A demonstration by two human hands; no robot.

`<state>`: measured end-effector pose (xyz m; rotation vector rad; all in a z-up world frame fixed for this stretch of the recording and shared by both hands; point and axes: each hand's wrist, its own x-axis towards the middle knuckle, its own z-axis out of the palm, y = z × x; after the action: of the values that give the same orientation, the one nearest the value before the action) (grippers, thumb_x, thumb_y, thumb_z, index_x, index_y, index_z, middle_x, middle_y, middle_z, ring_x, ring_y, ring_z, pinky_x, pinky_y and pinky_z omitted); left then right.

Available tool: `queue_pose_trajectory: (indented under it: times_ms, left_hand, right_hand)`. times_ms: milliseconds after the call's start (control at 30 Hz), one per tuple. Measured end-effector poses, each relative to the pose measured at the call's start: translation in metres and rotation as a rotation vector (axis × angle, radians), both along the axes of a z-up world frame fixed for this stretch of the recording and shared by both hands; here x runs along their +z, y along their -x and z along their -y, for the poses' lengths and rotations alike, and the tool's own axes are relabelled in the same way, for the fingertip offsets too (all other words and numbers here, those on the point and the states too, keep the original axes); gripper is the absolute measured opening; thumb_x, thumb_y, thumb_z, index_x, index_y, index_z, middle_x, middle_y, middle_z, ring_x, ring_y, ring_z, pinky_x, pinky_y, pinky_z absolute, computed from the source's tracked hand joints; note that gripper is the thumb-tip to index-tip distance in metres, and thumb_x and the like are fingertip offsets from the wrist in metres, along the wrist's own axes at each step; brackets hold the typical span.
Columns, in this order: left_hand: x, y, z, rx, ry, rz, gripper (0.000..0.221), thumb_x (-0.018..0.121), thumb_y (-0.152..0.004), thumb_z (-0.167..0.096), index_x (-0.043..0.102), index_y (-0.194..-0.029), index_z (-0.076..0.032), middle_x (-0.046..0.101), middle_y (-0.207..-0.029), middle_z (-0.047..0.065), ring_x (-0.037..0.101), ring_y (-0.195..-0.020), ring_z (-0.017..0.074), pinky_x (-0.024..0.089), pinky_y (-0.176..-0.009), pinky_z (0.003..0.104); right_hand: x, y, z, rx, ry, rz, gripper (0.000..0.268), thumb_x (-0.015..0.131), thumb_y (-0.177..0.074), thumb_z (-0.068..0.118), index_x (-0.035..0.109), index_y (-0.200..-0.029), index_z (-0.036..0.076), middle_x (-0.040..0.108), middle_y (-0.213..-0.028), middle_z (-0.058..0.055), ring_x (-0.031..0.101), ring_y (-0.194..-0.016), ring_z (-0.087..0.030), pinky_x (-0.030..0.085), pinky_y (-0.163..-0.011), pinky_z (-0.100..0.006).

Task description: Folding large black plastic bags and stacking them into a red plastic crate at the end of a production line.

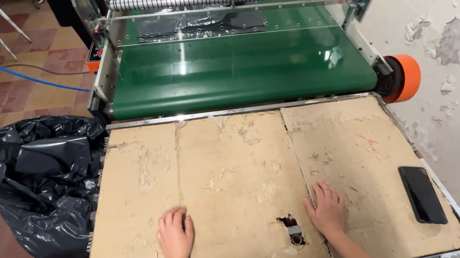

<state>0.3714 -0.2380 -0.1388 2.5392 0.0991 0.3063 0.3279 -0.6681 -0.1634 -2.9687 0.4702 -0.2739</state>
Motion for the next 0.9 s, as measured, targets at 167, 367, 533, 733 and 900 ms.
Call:
queue_pose_trajectory:
  times_ms: [167, 367, 533, 733, 900]
  left_hand:
    - [0.0, 0.0, 0.0, 0.002, 0.002, 0.003, 0.027, 0.055, -0.089, -0.031, 0.069, -0.111, -0.024, 0.064, -0.123, -0.009, 0.052, -0.122, 0.021, 0.051, -0.082, 0.05]
    - [-0.009, -0.005, -0.002, 0.056, 0.094, -0.018, 0.022, 0.055, -0.091, -0.033, 0.072, -0.103, -0.026, 0.068, -0.113, -0.011, 0.051, -0.118, 0.0231, 0.049, -0.085, 0.048]
    - [-0.024, -0.027, 0.011, 0.018, 0.211, 0.083, 0.019, 0.055, -0.092, -0.027, 0.07, -0.099, -0.015, 0.067, -0.1, 0.003, 0.054, -0.106, 0.0301, 0.047, -0.091, 0.04]
    - [-0.018, -0.045, 0.041, -0.072, 0.095, -0.008, 0.019, 0.052, -0.092, -0.03, 0.068, -0.092, -0.02, 0.072, -0.1, -0.006, 0.057, -0.095, 0.0288, 0.05, -0.075, 0.045]
    - [-0.018, -0.043, 0.042, -0.052, 0.054, -0.039, 0.02, 0.051, -0.094, -0.029, 0.067, -0.093, -0.017, 0.07, -0.101, -0.004, 0.056, -0.098, 0.0295, 0.048, -0.076, 0.047]
  right_hand:
    - [0.002, 0.001, -0.001, 0.006, -0.014, 0.003, 0.062, 0.041, -0.094, 0.058, 0.052, -0.142, 0.021, 0.046, -0.153, -0.001, 0.039, -0.142, -0.022, 0.029, -0.116, -0.047]
    - [-0.001, 0.0, 0.001, 0.025, -0.011, 0.031, 0.061, 0.042, -0.094, 0.057, 0.053, -0.141, 0.019, 0.046, -0.153, -0.002, 0.038, -0.144, -0.023, 0.029, -0.115, -0.048]
    - [0.0, 0.002, 0.0, 0.005, -0.026, -0.026, 0.062, 0.042, -0.094, 0.057, 0.05, -0.143, 0.019, 0.044, -0.155, -0.003, 0.037, -0.144, -0.023, 0.03, -0.114, -0.048]
    - [-0.005, 0.0, 0.003, 0.016, -0.014, 0.039, 0.06, 0.044, -0.093, 0.057, 0.055, -0.139, 0.019, 0.048, -0.152, -0.002, 0.041, -0.141, -0.024, 0.031, -0.112, -0.048]
    - [0.001, 0.001, 0.001, 0.038, -0.024, 0.047, 0.068, 0.045, -0.09, 0.064, 0.054, -0.14, 0.019, 0.048, -0.151, -0.003, 0.04, -0.14, -0.025, 0.03, -0.113, -0.049]
